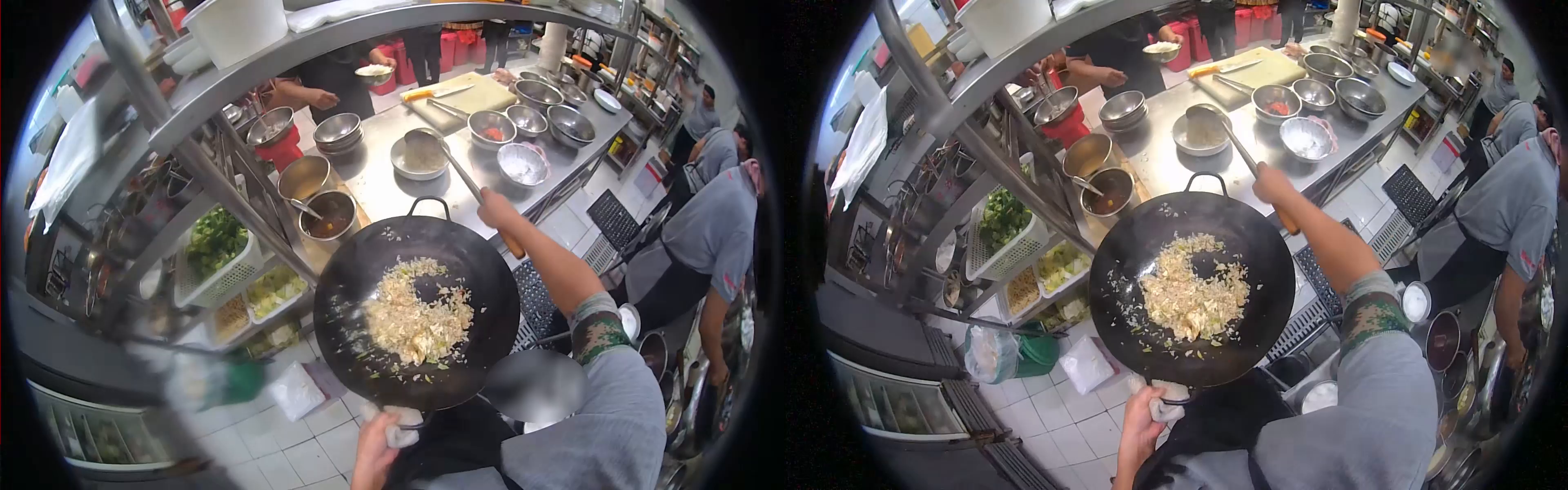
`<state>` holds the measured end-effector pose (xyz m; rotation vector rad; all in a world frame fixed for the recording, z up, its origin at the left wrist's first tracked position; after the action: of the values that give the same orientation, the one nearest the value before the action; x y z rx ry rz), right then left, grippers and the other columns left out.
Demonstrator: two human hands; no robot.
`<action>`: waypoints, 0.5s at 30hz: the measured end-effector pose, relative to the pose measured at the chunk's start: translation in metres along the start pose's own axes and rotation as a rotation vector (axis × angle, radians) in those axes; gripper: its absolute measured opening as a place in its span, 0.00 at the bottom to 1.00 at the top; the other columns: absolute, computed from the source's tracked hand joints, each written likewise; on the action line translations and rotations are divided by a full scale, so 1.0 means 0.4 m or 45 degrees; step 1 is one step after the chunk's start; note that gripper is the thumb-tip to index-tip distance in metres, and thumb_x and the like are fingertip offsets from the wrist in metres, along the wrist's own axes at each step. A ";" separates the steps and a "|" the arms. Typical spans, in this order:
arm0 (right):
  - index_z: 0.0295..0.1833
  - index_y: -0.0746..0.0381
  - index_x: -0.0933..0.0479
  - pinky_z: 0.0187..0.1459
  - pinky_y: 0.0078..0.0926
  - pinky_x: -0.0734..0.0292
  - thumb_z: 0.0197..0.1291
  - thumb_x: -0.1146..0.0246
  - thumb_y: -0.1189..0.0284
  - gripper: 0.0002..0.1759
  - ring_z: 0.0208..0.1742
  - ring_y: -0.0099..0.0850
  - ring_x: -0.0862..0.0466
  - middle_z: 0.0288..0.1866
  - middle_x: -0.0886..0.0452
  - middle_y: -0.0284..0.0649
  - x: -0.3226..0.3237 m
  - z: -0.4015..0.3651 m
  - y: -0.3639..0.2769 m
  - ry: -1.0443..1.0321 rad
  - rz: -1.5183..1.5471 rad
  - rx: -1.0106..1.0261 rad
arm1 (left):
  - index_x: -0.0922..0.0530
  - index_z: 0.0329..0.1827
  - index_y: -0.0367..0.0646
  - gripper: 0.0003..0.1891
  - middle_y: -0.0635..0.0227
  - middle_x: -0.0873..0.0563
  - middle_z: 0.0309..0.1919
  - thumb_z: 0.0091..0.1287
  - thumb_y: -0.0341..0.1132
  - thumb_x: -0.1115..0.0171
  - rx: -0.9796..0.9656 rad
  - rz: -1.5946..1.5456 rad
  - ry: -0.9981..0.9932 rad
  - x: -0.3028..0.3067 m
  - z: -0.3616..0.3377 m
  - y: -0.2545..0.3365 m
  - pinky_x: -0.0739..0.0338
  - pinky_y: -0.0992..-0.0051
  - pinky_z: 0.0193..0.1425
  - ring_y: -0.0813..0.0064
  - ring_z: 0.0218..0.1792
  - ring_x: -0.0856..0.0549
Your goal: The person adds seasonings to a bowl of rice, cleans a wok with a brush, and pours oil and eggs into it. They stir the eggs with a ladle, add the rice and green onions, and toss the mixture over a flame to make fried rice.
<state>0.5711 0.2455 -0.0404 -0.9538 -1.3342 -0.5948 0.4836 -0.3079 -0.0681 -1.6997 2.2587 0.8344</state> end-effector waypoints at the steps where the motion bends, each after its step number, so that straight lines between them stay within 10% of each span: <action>1: 0.52 0.69 0.32 0.43 0.53 0.21 0.61 0.48 0.76 0.14 0.40 0.58 0.15 0.40 0.17 0.63 -0.007 -0.007 -0.011 -0.012 -0.034 -0.029 | 0.23 0.47 0.32 0.10 0.57 0.15 0.40 0.64 0.24 0.43 0.007 -0.007 -0.001 -0.010 -0.004 0.005 0.14 0.60 0.44 0.61 0.40 0.12; 9: 0.57 0.64 0.36 0.41 0.55 0.25 0.64 0.45 0.74 0.17 0.36 0.61 0.18 0.32 0.19 0.61 0.163 -0.338 0.229 0.200 0.309 0.099 | 0.23 0.48 0.29 0.17 0.51 0.14 0.41 0.58 0.30 0.40 -0.099 -0.032 0.137 -0.080 -0.148 -0.258 0.14 0.58 0.43 0.56 0.39 0.12; 15: 0.63 0.60 0.33 0.36 0.53 0.23 0.64 0.40 0.70 0.22 0.33 0.60 0.17 0.29 0.20 0.59 0.246 -0.723 0.426 -0.431 0.237 0.190 | 0.24 0.53 0.28 0.22 0.47 0.14 0.46 0.55 0.32 0.40 -0.297 -0.085 0.321 -0.092 -0.250 -0.349 0.15 0.54 0.51 0.50 0.45 0.12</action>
<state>0.8838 0.1040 0.0264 -1.0731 -1.5432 -0.1922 0.6428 -0.3573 -0.0129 -2.0778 2.3208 0.9485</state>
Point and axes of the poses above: each hand's wrist, its own z-axis towards the middle knuckle, its own x-axis out of the back of the hand, y = z × x, the point moved 6 cm from there along z, towards the middle knuckle
